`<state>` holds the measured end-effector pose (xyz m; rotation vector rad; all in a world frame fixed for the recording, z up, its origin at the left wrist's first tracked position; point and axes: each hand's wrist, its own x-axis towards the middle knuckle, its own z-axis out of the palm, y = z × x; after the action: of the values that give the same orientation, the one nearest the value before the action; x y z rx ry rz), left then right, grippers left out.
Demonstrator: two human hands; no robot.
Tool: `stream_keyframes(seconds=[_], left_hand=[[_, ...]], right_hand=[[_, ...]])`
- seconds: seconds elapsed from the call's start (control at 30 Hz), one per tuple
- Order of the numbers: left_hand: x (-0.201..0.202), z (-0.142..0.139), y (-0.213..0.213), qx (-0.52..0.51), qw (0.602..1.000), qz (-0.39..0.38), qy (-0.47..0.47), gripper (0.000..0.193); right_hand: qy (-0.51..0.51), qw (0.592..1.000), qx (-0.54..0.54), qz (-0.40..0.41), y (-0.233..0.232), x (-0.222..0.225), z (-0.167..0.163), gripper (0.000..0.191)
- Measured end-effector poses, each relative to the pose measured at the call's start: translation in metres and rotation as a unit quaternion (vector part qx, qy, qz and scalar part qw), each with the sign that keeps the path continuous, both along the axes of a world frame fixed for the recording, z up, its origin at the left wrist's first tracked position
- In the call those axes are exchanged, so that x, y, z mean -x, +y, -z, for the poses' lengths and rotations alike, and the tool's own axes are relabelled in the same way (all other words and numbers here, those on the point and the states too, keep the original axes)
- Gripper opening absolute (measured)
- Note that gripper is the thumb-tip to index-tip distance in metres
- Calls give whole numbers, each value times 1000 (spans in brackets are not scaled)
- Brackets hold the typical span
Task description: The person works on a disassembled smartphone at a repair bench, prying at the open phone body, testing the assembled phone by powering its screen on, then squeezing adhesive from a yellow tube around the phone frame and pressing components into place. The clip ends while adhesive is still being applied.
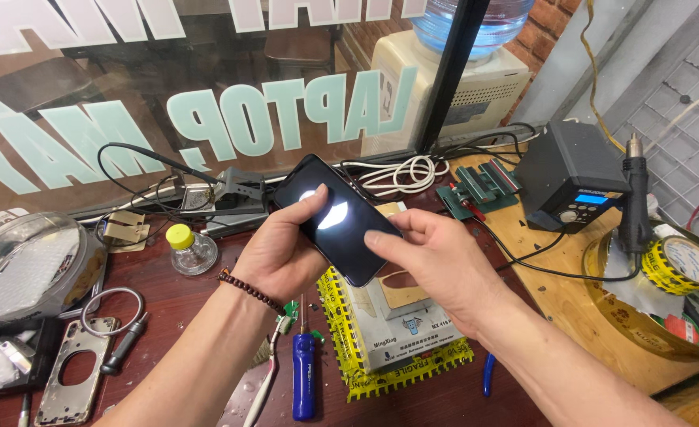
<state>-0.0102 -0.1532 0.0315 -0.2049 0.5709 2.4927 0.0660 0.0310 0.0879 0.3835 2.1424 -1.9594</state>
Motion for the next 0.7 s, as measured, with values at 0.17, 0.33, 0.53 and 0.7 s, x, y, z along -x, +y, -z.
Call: stream_keyframes(seconds=[0.17, 0.33, 0.53, 0.7], left_hand=[[-7, -8, 0, 4, 999, 19, 38, 25], [-14, -12, -1, -2, 998, 8, 62, 26], [-21, -13, 5, 7, 994, 34, 103, 30], [-9, -23, -16, 63, 979, 18, 194, 28]], right_hand=[[82, 996, -13, 18, -4, 0, -1, 18], [136, 985, -102, -28, 1, 3, -10, 17], [211, 960, -185, -17, -1, 12, -10, 13], [216, 961, -169, -43, 8, 9, -4, 15]])
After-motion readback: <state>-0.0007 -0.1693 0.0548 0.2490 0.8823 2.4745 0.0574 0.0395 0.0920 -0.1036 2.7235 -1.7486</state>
